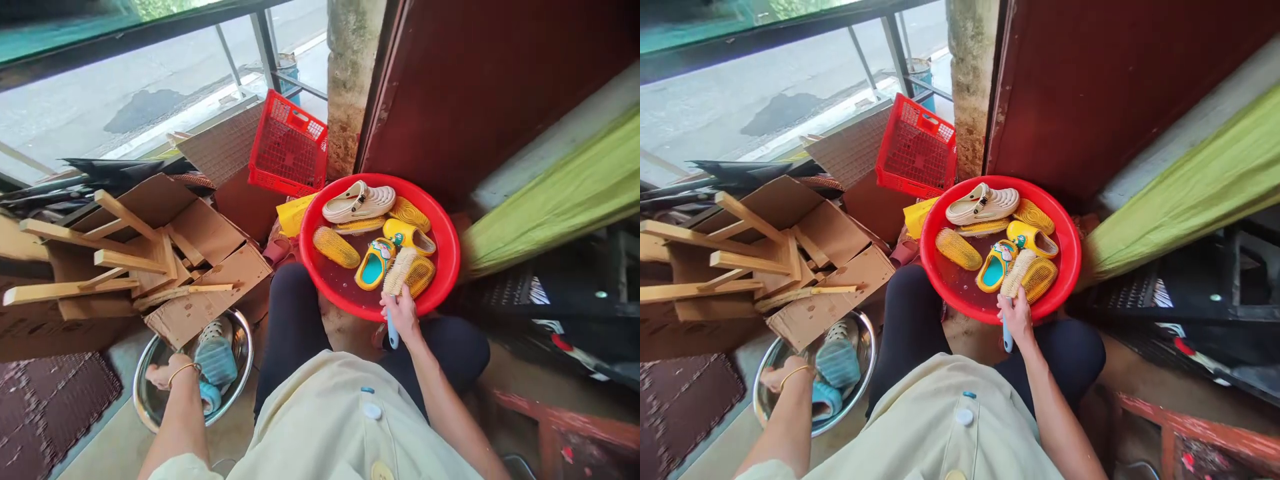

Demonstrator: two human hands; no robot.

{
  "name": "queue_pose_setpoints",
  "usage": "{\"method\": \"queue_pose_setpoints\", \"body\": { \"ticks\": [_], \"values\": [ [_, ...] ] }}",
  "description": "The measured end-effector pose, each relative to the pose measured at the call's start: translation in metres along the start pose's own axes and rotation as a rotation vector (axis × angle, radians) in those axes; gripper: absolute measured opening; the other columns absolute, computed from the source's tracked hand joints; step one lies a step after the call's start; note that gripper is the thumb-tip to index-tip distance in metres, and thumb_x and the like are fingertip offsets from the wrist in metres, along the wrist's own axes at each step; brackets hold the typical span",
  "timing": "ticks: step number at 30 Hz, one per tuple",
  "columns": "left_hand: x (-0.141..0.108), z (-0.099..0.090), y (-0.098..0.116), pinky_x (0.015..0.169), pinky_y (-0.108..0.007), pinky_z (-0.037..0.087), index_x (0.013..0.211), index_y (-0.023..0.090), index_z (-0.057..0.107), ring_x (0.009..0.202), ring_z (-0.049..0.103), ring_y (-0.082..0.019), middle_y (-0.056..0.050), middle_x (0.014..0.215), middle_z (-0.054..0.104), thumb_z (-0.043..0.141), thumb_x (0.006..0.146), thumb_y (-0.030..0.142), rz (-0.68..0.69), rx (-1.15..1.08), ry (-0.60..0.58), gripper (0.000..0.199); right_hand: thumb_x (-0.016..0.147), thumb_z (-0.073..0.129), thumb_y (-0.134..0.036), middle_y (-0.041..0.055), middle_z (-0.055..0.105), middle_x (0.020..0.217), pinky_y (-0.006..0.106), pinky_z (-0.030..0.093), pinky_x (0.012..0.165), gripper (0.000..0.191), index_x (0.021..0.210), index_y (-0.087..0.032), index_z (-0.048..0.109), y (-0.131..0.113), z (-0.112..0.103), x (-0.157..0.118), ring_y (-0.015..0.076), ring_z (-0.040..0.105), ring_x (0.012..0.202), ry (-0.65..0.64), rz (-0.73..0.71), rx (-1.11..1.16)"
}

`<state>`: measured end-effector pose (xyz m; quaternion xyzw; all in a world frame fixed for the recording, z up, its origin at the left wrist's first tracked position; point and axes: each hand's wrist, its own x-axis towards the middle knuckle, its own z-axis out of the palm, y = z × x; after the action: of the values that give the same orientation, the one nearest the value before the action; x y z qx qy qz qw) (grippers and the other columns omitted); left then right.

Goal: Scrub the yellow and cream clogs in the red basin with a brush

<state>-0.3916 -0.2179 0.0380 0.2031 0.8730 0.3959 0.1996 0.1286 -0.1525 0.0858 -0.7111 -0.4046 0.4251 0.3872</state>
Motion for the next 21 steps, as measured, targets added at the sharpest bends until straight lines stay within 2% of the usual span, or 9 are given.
{"method": "queue_pose_setpoints", "body": {
  "ticks": [2,3,4,7,10,12,15,18,21],
  "values": [
    [0.004,0.026,0.034,0.119,-0.075,0.019,0.132,0.028,0.043,0.143,0.040,-0.042,-0.009,0.143,0.054,0.050,0.077,0.041,0.031,-0.014,0.168,0.057,0.079,0.064,-0.067,0.0020,0.072,0.073,0.027,0.053,0.045,0.071,0.129,-0.017,0.051,0.001,0.002,0.000,0.0167,0.064,0.049,0.006,-0.013,0.004],
    [0.001,0.043,0.058,0.117,-0.068,0.032,0.129,0.023,0.049,0.134,0.050,-0.040,-0.011,0.135,0.059,0.057,0.076,0.042,0.126,-0.066,0.207,0.056,0.080,0.064,-0.067,0.0018,0.072,0.073,0.026,0.053,0.045,0.071,0.129,-0.017,0.052,0.002,0.003,0.000,0.0163,0.063,0.049,0.008,-0.022,0.005],
    [-0.006,0.064,0.084,0.111,-0.063,0.042,0.126,0.020,0.054,0.122,0.060,-0.038,-0.012,0.124,0.065,0.062,0.076,0.042,0.247,-0.134,0.131,0.055,0.082,0.062,-0.066,0.0016,0.072,0.073,0.026,0.052,0.045,0.071,0.131,-0.017,0.051,0.002,0.004,0.001,0.0160,0.063,0.049,0.010,-0.030,0.009],
    [-0.048,0.139,0.163,0.114,-0.053,0.042,0.125,0.023,0.063,0.115,0.064,-0.031,-0.011,0.119,0.069,0.064,0.084,0.042,0.718,-0.214,-0.320,0.045,0.086,0.056,-0.066,0.0009,0.071,0.074,0.025,0.050,0.042,0.076,0.142,-0.016,0.045,0.002,0.007,0.002,0.0154,0.062,0.047,0.011,-0.029,0.028],
    [-0.098,0.219,0.218,0.123,-0.058,0.024,0.127,0.026,0.067,0.138,0.050,-0.039,-0.015,0.137,0.064,0.078,0.072,0.026,1.075,0.084,-0.806,0.055,0.089,0.053,-0.064,-0.0005,0.070,0.074,0.024,0.050,0.042,0.080,0.150,-0.015,0.038,0.003,0.007,0.000,0.0146,0.061,0.046,0.031,-0.014,0.054],
    [-0.123,0.263,0.233,0.125,-0.064,0.011,0.135,0.025,0.064,0.151,0.033,-0.042,-0.017,0.157,0.048,0.073,0.073,0.013,1.182,0.351,-0.920,0.065,0.090,0.053,-0.062,-0.0011,0.069,0.073,0.024,0.050,0.042,0.076,0.148,-0.015,0.040,0.004,0.007,-0.002,0.0138,0.060,0.046,0.044,-0.020,0.082],
    [-0.142,0.307,0.236,0.121,-0.071,0.002,0.145,0.022,0.057,0.157,0.023,-0.041,-0.020,0.165,0.035,0.050,0.084,0.004,1.254,0.594,-0.925,0.065,0.090,0.053,-0.059,-0.0017,0.067,0.071,0.023,0.049,0.041,0.072,0.146,-0.016,0.041,0.009,0.006,-0.004,0.0136,0.059,0.045,0.066,-0.040,0.150],
    [-0.146,0.323,0.233,0.120,-0.073,0.004,0.145,0.021,0.056,0.155,0.027,-0.041,-0.024,0.160,0.041,0.046,0.084,0.003,1.320,0.652,-0.927,0.065,0.091,0.054,-0.057,-0.0019,0.067,0.073,0.024,0.048,0.039,0.070,0.147,-0.019,0.039,0.014,0.008,-0.004,0.0139,0.059,0.044,0.079,-0.049,0.208],
    [-0.146,0.320,0.235,0.118,-0.076,0.008,0.136,0.027,0.061,0.151,0.031,-0.042,-0.022,0.149,0.052,0.057,0.078,0.004,1.381,0.693,-0.987,0.063,0.090,0.056,-0.055,-0.0016,0.068,0.075,0.025,0.048,0.039,0.067,0.147,-0.022,0.040,0.018,0.012,-0.002,0.0130,0.056,0.042,0.056,-0.057,0.226]
  ]
}}
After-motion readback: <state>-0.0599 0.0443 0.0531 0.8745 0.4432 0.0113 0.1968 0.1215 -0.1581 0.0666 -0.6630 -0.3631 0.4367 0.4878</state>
